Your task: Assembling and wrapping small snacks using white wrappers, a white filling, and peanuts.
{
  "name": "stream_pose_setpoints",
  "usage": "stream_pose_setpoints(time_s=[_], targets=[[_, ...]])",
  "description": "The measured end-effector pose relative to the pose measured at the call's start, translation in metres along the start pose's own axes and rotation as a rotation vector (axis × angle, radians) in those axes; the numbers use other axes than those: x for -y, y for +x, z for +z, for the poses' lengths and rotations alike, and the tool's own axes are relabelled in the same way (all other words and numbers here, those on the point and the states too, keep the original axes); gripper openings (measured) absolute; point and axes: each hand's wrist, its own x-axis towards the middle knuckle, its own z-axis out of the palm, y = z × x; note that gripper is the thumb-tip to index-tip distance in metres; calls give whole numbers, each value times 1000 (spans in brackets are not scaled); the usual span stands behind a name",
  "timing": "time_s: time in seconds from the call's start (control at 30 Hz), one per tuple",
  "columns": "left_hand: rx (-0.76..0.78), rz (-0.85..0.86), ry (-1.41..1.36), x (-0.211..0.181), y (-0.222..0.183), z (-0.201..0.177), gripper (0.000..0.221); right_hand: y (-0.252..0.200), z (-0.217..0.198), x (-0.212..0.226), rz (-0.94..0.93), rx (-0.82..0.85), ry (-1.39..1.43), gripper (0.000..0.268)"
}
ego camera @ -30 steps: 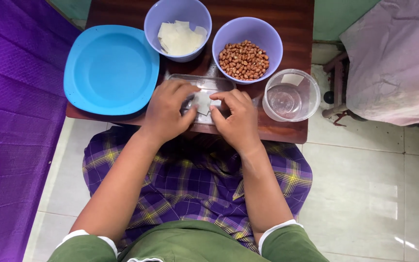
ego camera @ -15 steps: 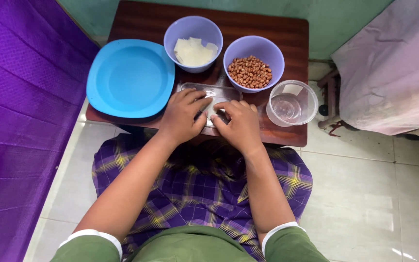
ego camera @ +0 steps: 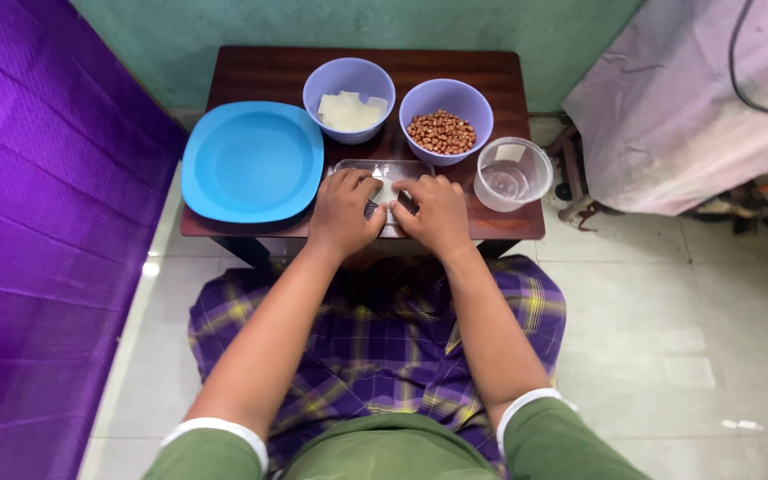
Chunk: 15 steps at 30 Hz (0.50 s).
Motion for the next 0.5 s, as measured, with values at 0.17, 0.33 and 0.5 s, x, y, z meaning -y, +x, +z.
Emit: stream_pose_setpoints(time_s=[0.17, 0.33, 0.5], targets=[[32, -26, 6, 0, -3, -1, 38, -1, 0, 3, 30, -42, 13, 32], [44, -53, 7, -1, -5, 1, 38, -3, 4, 1, 53, -47, 31, 24], [63, -58, -13, -2, -5, -2, 36, -2, 2, 3, 130, 19, 109, 38]])
